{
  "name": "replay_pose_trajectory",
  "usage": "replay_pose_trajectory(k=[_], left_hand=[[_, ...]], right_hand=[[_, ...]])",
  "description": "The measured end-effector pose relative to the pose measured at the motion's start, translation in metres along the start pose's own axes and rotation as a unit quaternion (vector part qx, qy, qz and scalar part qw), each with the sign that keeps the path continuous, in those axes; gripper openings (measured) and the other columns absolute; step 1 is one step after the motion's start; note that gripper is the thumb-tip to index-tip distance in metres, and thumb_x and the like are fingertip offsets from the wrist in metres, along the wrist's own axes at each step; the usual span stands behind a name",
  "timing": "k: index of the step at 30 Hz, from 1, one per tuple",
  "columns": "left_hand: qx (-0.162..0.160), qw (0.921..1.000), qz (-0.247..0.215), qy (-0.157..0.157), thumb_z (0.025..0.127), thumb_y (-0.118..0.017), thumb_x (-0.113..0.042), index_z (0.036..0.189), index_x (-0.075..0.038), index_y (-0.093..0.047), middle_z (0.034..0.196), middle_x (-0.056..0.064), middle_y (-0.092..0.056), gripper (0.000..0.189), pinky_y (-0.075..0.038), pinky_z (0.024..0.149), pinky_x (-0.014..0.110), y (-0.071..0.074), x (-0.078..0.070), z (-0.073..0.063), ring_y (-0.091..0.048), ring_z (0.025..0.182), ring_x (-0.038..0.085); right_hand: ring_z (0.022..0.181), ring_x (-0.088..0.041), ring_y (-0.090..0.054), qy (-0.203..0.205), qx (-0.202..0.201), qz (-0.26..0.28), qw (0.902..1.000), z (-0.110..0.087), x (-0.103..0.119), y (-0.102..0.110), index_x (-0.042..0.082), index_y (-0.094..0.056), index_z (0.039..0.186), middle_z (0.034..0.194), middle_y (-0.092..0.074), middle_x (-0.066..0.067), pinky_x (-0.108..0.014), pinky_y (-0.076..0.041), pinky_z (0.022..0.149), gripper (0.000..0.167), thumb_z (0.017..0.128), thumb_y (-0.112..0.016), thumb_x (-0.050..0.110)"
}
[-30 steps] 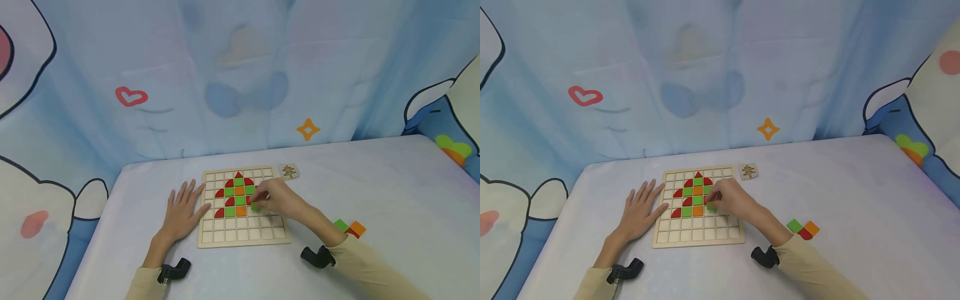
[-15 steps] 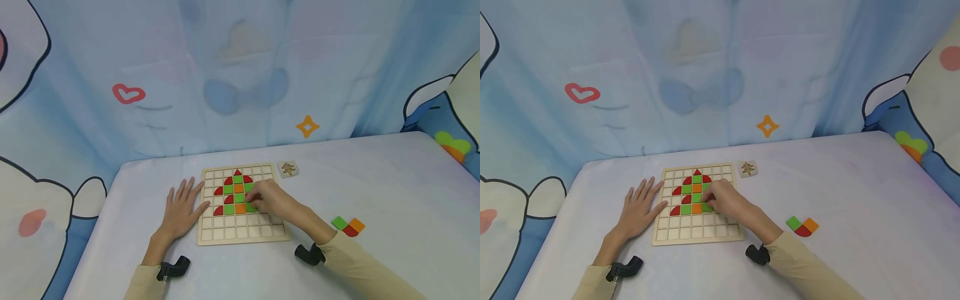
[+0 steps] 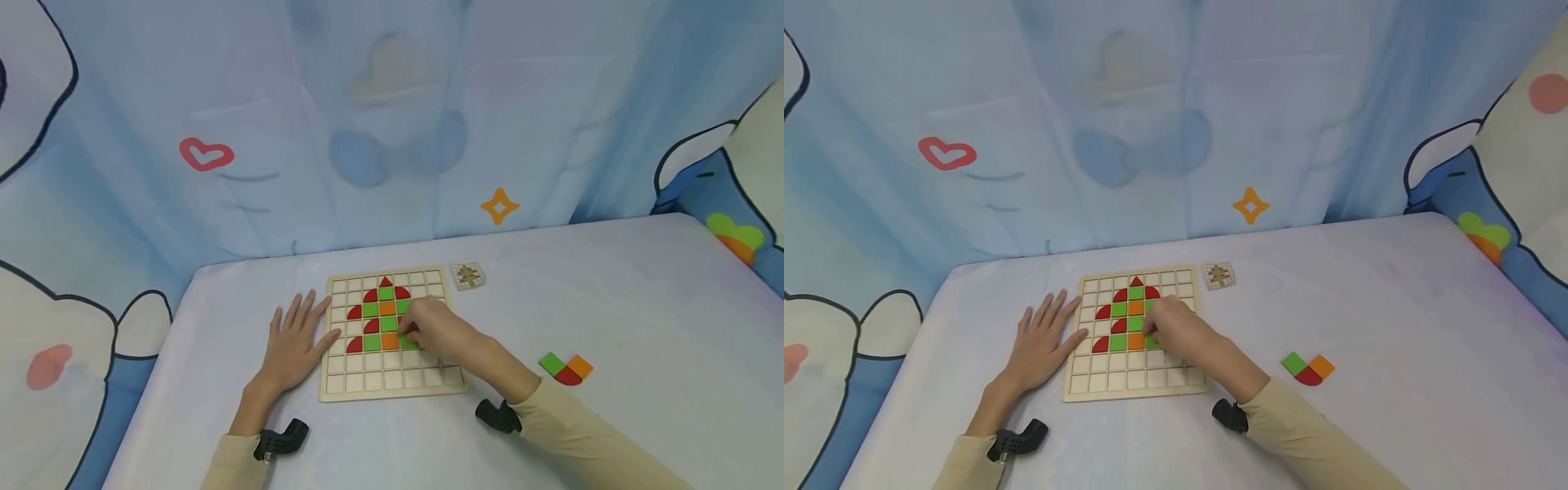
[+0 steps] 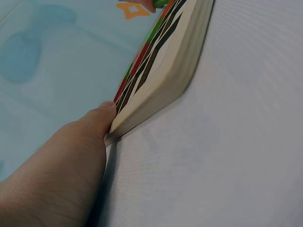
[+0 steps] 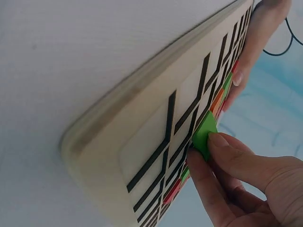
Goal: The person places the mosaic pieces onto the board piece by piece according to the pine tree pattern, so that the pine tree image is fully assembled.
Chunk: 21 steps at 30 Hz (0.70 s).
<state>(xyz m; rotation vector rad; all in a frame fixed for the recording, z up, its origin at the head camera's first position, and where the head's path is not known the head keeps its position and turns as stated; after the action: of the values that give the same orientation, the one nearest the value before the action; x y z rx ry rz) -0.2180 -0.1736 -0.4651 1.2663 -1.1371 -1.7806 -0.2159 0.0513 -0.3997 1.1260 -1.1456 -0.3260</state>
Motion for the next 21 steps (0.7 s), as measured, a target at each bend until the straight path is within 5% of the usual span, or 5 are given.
replay_pose_trajectory(k=[6,16,21], left_hand=[[-0.001,1.0,-0.004,-0.002,0.102,-0.057,-0.049,0.164,-0.016,-0.037,0.172,0.017,-0.023,0.073,-0.002,0.124,0.066,0.001,-0.001,0.0,-0.012,0.16,0.04],[0.001,1.0,-0.007,-0.002,0.102,-0.057,-0.048,0.164,-0.015,-0.037,0.172,0.017,-0.023,0.073,-0.002,0.124,0.066,0.002,-0.003,0.0,-0.012,0.16,0.04],[-0.004,1.0,-0.002,-0.003,0.102,-0.058,-0.049,0.163,-0.014,-0.038,0.171,0.018,-0.025,0.073,-0.003,0.124,0.067,0.002,-0.003,-0.001,-0.014,0.159,0.041]], right_hand=[[0.109,-0.031,-0.072,-0.022,0.002,-0.035,0.9992,-0.002,0.004,-0.002,-0.003,-0.082,0.098,0.103,-0.078,-0.015,-0.034,-0.062,0.086,0.013,0.089,-0.076,-0.011],[0.098,-0.028,-0.072,0.008,-0.034,-0.054,0.9979,-0.006,0.005,-0.003,-0.005,-0.082,0.094,0.097,-0.076,-0.014,-0.032,-0.062,0.084,0.01,0.089,-0.075,-0.012],[0.098,-0.026,-0.069,0.008,-0.013,-0.024,0.9996,-0.012,0.002,-0.003,-0.007,-0.08,0.104,0.101,-0.073,-0.012,-0.034,-0.061,0.085,0.015,0.089,-0.076,-0.009]])
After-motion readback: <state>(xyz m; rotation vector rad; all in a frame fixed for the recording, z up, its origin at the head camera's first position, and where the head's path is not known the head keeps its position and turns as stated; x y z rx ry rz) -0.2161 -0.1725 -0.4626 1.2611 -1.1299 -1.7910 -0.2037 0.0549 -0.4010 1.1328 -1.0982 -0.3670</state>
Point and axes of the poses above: each hand's wrist, its own z-axis towards the middle knuckle, its own y-axis out of the back of the hand, x = y × z, the point moved 7 cm from there along z, towards the middle knuckle
